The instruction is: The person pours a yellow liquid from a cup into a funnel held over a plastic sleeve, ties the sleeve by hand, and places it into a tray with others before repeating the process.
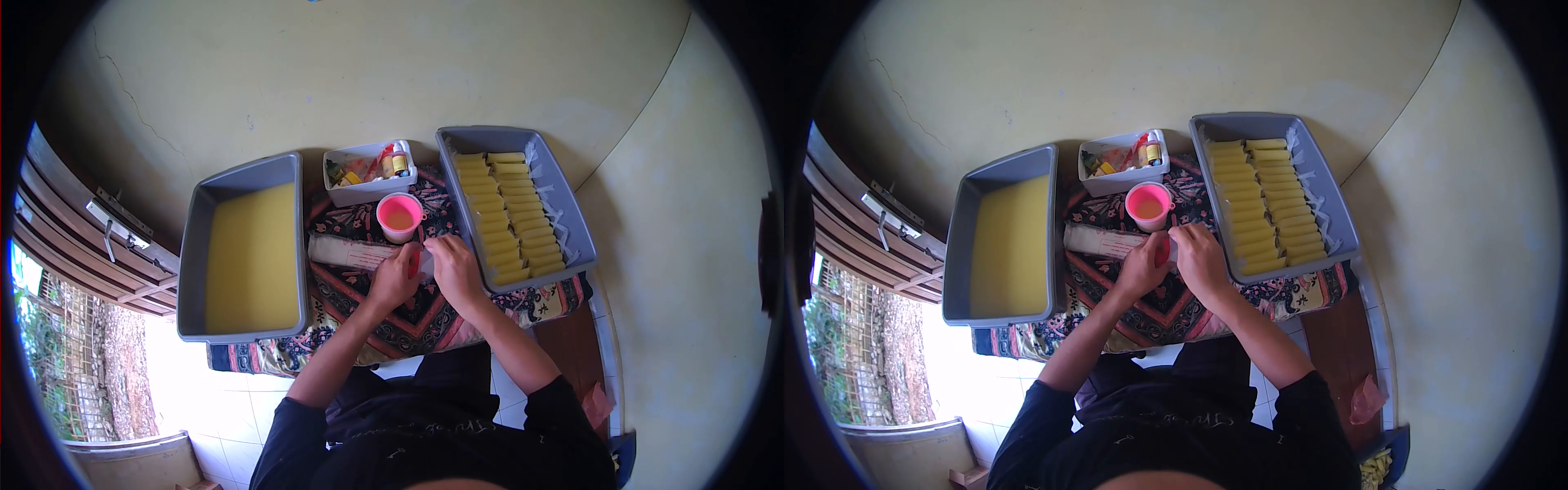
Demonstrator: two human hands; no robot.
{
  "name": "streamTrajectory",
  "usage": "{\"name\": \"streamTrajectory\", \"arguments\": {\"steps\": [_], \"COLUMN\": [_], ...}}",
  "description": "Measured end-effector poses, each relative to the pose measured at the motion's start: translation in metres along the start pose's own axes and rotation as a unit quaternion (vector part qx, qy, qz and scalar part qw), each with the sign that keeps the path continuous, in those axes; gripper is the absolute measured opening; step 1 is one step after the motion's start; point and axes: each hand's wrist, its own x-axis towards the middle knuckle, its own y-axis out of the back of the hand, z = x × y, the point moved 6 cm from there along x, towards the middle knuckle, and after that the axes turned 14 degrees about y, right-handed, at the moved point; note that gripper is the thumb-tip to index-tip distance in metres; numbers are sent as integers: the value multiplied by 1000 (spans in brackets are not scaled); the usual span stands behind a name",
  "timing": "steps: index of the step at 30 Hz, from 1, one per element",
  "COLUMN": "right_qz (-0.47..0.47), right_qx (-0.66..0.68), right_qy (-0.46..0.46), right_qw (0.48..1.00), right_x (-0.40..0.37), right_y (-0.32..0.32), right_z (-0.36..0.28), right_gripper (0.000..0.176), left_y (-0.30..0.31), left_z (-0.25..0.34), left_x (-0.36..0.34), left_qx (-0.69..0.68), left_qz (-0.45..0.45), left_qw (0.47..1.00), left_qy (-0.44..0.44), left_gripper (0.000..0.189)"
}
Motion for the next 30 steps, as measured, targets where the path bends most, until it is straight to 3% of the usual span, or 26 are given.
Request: {"name": "streamTrajectory", "arguments": {"steps": [2,5,12,14,15,17,18,20,24,30], "right_qz": [7,-7,51,71,80,91,97,103,158,212], "right_qx": [3,30,55,62,74,85,96,107,144,227], "right_qy": [-1,-12,-15,-7,-16,-26,-32,-37,-80,-138], "right_qw": [1000,999,997,996,994,992,990,988,974,940], "right_x": [1,2,16,25,30,36,38,41,42,44], "right_y": [1,-3,18,28,33,41,44,47,53,59], "right_z": [-1,1,2,-3,-4,-7,-9,-9,1,20], "right_gripper": [6,10,7,7,6,6,6,5,7,10], "left_y": [9,3,-14,-12,-11,-14,-12,3,13,20], "left_z": [19,14,-9,-4,-2,-12,-9,0,8,11], "left_x": [-4,-3,2,-2,-3,2,2,-1,-3,-4], "left_qx": [-65,-74,-42,7,7,-54,-54,-72,-84,-116], "left_qz": [-1,12,14,49,51,-10,-10,87,85,21], "left_qw": [995,991,996,986,986,998,998,992,991,993], "left_qy": [-75,-107,-76,-156,-156,-10,-11,-52,-61,0], "left_gripper": [18,12,13,13,13,17,17,19,19,16]}}
